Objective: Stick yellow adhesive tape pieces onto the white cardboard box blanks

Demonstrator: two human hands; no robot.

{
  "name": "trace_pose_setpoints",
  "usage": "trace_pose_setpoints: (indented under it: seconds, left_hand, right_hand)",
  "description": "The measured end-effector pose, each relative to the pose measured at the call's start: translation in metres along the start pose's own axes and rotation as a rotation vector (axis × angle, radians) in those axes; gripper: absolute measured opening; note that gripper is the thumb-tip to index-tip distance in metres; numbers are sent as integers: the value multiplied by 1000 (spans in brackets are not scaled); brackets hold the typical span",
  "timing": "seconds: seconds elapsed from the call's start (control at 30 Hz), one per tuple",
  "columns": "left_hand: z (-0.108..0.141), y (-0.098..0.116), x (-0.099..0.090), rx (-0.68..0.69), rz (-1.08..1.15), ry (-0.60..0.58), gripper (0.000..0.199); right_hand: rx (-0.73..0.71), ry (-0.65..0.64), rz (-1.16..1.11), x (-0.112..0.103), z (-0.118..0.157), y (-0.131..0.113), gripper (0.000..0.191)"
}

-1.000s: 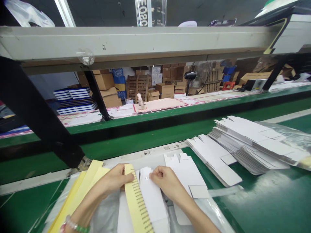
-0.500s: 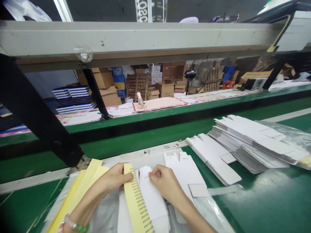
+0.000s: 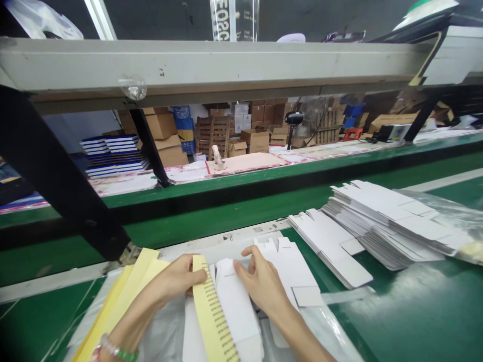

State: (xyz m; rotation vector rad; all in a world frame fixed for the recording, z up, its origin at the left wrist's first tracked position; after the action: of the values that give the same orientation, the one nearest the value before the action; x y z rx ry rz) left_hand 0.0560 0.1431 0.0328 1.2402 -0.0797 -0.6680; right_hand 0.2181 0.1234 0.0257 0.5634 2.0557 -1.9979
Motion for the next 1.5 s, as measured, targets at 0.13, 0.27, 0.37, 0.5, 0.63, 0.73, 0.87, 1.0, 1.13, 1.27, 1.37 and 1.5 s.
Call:
trace_pose_setpoints:
  seconds: [0.13,0.27,0.37,0.5,0.63,0.73,0.87,1.0,1.13,1.27,1.37,1.5]
  left_hand:
    - [-1,-2,1,-5,19,-8,5]
    - [1,2,6,-26,49,-45,8]
    - [3,5,8,-28,58,-84,7]
    - [11,13,-5,9,46,-69,4]
    - [23,22,-23,47,39,-35,11]
    - [30,27,-28,73,47,-51,13]
    - [36,33,-25,102,40,-92,19]
    - [42,46,-14,167,14,-150,22]
    - [49,60,-3,251,-10,-202,22]
    - [56,67,7,309,-18,-246,20]
    - [60,71,11,345,-49,-250,18]
    - [61,72,12,350,-134,-213,17]
  right_hand:
    - [37,-100,50,16,1,6,28]
    - [-23,-160,-102,18,-2,2,22]
    - [14,-156,-199,8,-2,5,28]
    - [123,-134,-243,0,7,18,40]
    - [169,-144,-494,1,20,17,34]
    - [207,17,-582,-30,19,18,38]
    - [174,290,-425,-107,3,36,41]
    - [64,517,-1,-155,-3,39,38]
    - [-105,368,1,-108,13,-6,28]
    - [-331,105,-106,-35,39,-79,16]
    - [-373,27,-157,-8,43,-103,13]
    - [-364,52,-182,-4,40,-103,10]
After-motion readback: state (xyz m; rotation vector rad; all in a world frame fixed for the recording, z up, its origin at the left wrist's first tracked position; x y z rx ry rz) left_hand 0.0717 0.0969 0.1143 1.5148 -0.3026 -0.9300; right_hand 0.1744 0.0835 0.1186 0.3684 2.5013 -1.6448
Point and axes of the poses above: each hand's wrist, its own z-axis away from the middle knuckle, its own x-axis out of the palm, y = z × x, the point moved 8 cm from there along -z, towards the middle knuckle, and after that the axes turned 10 degrees about -z, right-handed, at the moved point
